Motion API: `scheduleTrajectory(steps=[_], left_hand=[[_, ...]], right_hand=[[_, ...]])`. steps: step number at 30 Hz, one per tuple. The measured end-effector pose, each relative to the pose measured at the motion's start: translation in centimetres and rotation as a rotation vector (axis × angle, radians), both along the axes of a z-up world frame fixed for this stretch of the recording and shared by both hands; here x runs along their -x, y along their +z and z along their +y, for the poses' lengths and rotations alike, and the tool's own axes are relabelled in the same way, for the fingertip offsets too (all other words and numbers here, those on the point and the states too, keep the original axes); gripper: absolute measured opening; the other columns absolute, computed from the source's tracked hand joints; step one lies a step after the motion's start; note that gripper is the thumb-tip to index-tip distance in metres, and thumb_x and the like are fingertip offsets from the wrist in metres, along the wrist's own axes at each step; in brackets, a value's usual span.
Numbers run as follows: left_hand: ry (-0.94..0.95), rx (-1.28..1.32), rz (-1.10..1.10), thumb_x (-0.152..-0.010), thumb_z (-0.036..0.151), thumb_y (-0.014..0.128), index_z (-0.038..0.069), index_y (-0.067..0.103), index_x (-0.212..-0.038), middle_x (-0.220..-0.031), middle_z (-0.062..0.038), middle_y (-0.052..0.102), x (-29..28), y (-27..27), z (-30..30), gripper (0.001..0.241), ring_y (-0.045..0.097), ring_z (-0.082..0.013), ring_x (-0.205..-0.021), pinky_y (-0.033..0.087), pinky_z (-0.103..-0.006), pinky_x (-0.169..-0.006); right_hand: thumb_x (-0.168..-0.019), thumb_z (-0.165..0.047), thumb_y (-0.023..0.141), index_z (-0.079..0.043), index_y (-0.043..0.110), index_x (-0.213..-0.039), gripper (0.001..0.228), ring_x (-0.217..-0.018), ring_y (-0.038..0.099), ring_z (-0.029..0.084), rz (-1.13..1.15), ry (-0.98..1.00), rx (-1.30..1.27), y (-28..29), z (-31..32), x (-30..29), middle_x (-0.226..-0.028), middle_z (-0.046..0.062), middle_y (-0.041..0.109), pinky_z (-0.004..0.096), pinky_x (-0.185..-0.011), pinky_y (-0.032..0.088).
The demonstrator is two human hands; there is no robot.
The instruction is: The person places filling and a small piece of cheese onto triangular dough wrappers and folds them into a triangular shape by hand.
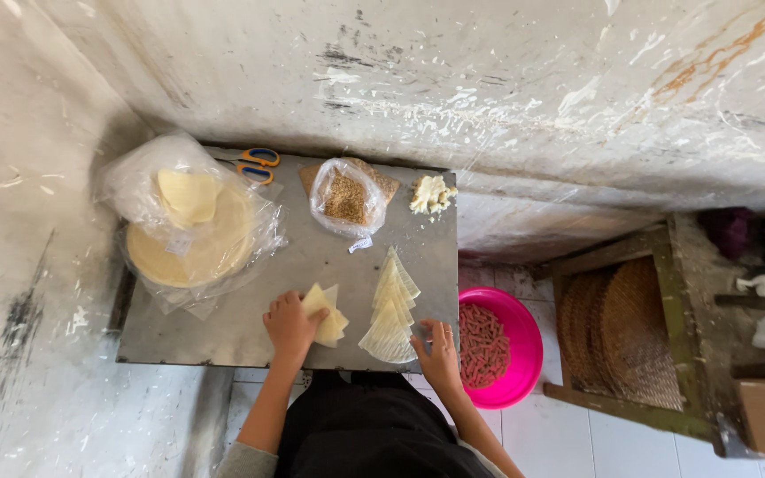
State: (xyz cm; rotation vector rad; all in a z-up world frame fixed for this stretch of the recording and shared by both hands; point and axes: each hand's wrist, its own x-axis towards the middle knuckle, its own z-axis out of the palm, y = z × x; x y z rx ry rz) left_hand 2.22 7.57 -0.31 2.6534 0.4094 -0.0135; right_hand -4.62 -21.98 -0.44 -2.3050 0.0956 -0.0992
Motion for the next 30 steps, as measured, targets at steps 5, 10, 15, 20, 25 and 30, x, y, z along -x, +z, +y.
scheduleTrajectory(steps=[5, 10, 15, 20, 25, 30], left_hand=[[-0.049, -0.103, 0.087, -0.075, 0.049, 0.082, 0.017, 0.075, -0.102, -0.11, -0.001, 0.069, -1.2, -1.4, 2.3, 0.042, 0.06, -0.0273, -0.11, 0.042, -0.0486, -0.092], [0.153, -0.391, -0.335, -0.075, 0.041, 0.079, 0.011, 0.07, -0.119, -0.115, -0.011, 0.068, -1.7, 0.2, 6.4, 0.053, 0.06, -0.0348, -0.111, 0.043, -0.0497, -0.091], [0.088, -0.071, -0.553, -0.086, 0.03, 0.074, 0.007, 0.065, -0.115, -0.112, -0.015, 0.066, 1.4, 0.4, -0.1, 0.038, 0.061, -0.0368, -0.107, 0.045, -0.0505, -0.092], [-0.058, 0.277, -0.302, -0.07, 0.035, 0.087, 0.003, 0.064, -0.102, -0.102, -0.016, 0.062, 4.2, -1.0, -9.8, 0.051, 0.059, -0.0371, -0.096, 0.048, -0.0471, -0.081], [-0.212, 0.295, -0.114, -0.072, 0.029, 0.086, 0.007, 0.064, -0.088, -0.099, -0.012, 0.061, 5.7, -1.1, -10.6, 0.036, 0.058, -0.0345, -0.098, 0.048, -0.0451, -0.083], [-0.226, 0.371, -0.049, -0.073, 0.021, 0.084, 0.006, 0.063, -0.085, -0.094, -0.016, 0.066, 5.2, -2.7, -9.8, 0.029, 0.062, -0.0363, -0.092, 0.051, -0.0457, -0.078]], right_hand=[[-0.086, -0.014, 0.074, -0.006, 0.061, -0.121, 0.038, -0.093, 0.062, 0.029, -0.08, 0.092, -0.054, -0.3, -0.3, -2.6, -0.108, 0.015, 0.062, 0.042, -0.082, 0.052], [-0.088, -0.013, 0.073, -0.006, 0.065, -0.114, 0.029, -0.094, 0.065, 0.028, -0.097, 0.172, -0.131, -0.8, -0.3, -7.6, -0.108, 0.012, 0.068, 0.042, -0.082, 0.053], [-0.092, -0.025, 0.076, -0.011, 0.072, -0.1, 0.017, -0.096, 0.064, 0.027, -0.154, 0.162, 0.035, -0.9, 3.0, -15.5, -0.098, 0.008, 0.07, 0.043, -0.087, 0.049], [-0.082, -0.043, 0.084, -0.011, 0.072, -0.093, 0.036, -0.103, 0.057, 0.033, -0.133, 0.044, 0.293, 0.2, 8.2, -20.1, -0.102, 0.009, 0.066, 0.047, -0.088, 0.041], [-0.08, -0.022, 0.082, -0.014, 0.067, -0.104, 0.029, -0.106, 0.058, 0.033, -0.277, 0.216, 0.196, 0.1, 9.0, -19.1, -0.106, 0.008, 0.061, 0.046, -0.09, 0.047], [-0.078, -0.002, 0.075, -0.014, 0.071, -0.106, 0.03, -0.104, 0.058, 0.033, -0.403, 0.535, 0.152, -1.0, 9.2, -19.9, -0.108, 0.011, 0.06, 0.045, -0.084, 0.052]])
